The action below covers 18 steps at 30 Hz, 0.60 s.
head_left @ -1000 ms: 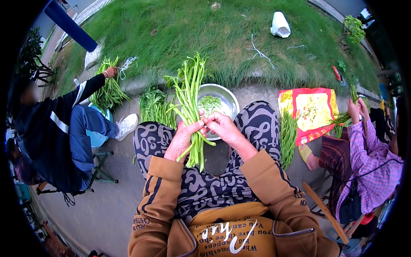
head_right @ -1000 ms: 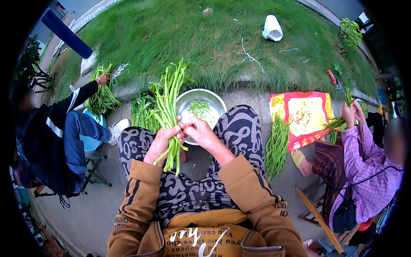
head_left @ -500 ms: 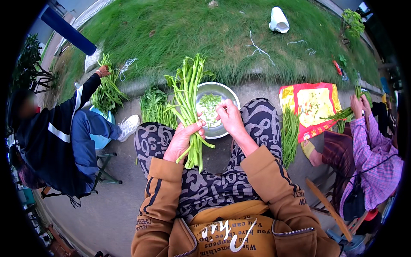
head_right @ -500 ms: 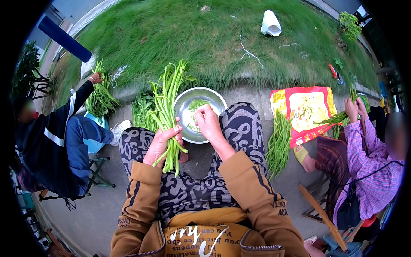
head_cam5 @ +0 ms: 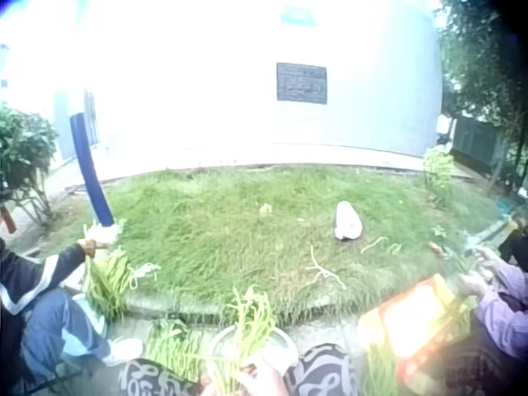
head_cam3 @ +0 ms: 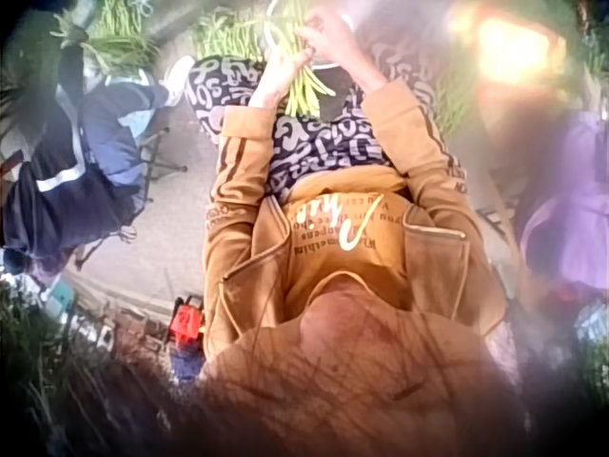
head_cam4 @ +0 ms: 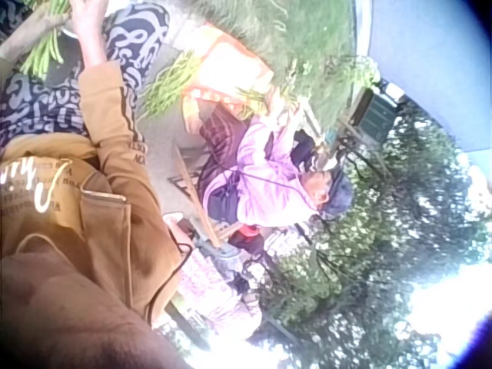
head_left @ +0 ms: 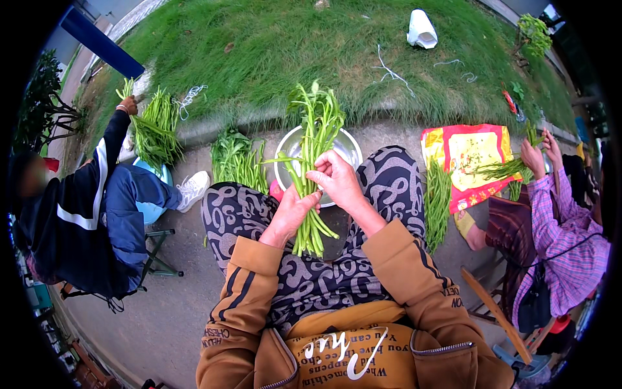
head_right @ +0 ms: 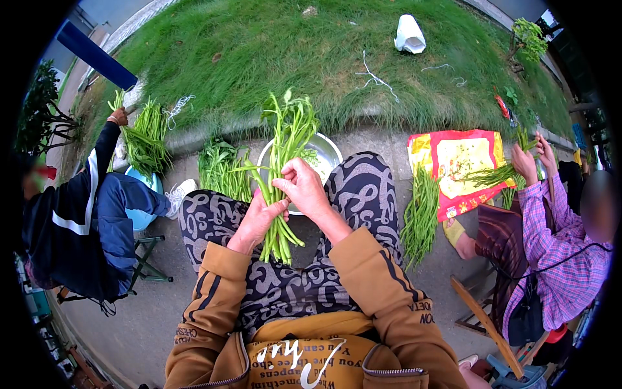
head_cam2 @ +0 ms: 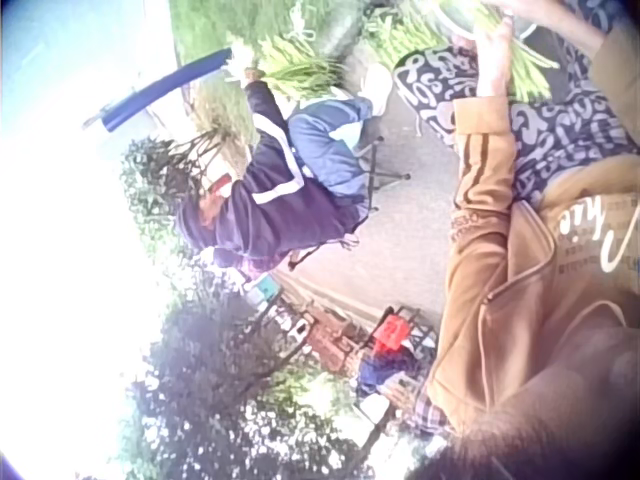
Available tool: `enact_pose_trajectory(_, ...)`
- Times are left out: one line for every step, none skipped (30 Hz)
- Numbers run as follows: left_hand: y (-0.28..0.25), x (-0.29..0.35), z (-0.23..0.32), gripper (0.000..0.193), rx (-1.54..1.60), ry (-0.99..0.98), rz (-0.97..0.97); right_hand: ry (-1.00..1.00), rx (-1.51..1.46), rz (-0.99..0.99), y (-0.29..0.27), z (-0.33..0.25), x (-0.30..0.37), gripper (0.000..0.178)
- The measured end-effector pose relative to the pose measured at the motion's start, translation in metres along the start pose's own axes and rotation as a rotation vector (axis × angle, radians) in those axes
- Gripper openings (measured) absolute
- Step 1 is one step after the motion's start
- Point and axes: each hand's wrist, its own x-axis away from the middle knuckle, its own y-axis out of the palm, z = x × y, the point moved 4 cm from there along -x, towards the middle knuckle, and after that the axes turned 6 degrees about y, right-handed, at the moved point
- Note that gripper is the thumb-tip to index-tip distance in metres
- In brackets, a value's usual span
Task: The person snaps the ends off green beans and breaks them into smaller segments by hand, placing the prepared pieces into a metal bowl.
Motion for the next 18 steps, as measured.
enact_pose_trajectory(0.001,0.001,0.003,0.017,0.014,-0.008,0.005,0.022,-0.118,-0.020,-0.001,0.007,-0.002,0.020)
enact_pose_trajectory(0.002,0.002,0.006,0.017,0.028,-0.017,0.009,0.043,-0.235,-0.041,-0.001,0.016,-0.006,0.019)
enact_pose_trajectory(0.001,0.003,0.007,0.020,0.102,-0.040,0.038,0.064,-0.354,-0.065,0.000,0.016,-0.007,0.018)
enact_pose_trajectory(0.001,0.002,0.007,0.022,0.176,-0.064,0.066,0.099,-0.396,-0.069,-0.002,0.017,-0.006,0.015)
enact_pose_trajectory(0.001,0.002,0.008,0.025,0.251,-0.088,0.095,0.157,-0.417,-0.079,-0.003,0.018,-0.005,0.015)
enact_pose_trajectory(0.000,0.002,0.011,0.023,0.264,-0.089,0.098,0.215,-0.437,-0.088,-0.005,0.014,-0.004,0.015)
enact_pose_trajectory(-0.004,0.003,0.011,0.025,0.282,-0.126,0.078,0.272,-0.458,-0.097,-0.006,0.012,-0.003,0.015)
enact_pose_trajectory(-0.009,0.004,0.012,0.027,0.301,-0.162,0.057,0.305,-0.487,-0.087,-0.006,0.013,-0.002,0.016)
enact_pose_trajectory(-0.010,0.005,0.011,0.029,0.318,-0.198,0.036,0.331,-0.453,-0.070,-0.006,0.015,-0.001,0.018)
enact_pose_trajectory(-0.013,0.002,0.009,0.034,0.327,-0.149,0.043,0.357,-0.418,-0.054,-0.006,0.016,0.000,0.020)
enact_pose_trajectory(-0.015,0.000,0.007,0.035,0.329,-0.120,0.089,0.383,-0.383,-0.038,-0.005,0.018,0.001,0.021)
enact_pose_trajectory(-0.016,-0.002,0.005,0.037,0.332,-0.090,0.133,0.406,-0.369,-0.132,-0.002,0.019,0.001,0.024)
enact_pose_trajectory(-0.018,-0.004,0.004,0.039,0.334,-0.061,0.178,0.428,-0.353,-0.227,0.001,0.020,0.002,0.026)
enact_pose_trajectory(-0.019,-0.006,0.002,0.039,0.335,-0.059,0.161,0.450,-0.337,-0.322,0.004,0.020,0.004,0.029)
enact_pose_trajectory(-0.017,-0.005,0.005,0.037,0.368,-0.048,0.184,0.452,-0.357,-0.343,0.007,0.018,0.006,0.030)
enact_pose_trajectory(-0.012,-0.004,0.009,0.034,0.401,-0.037,0.207,0.455,-0.377,-0.365,0.011,0.016,0.010,0.032)
enact_pose_trajectory(-0.010,-0.003,0.012,0.032,0.433,-0.026,0.231,0.458,-0.396,-0.386,0.014,0.014,0.013,0.033)
enact_pose_trajectory(-0.012,-0.006,0.011,0.033,0.427,-0.014,0.238,0.464,-0.431,-0.420,0.015,0.016,0.013,0.032)
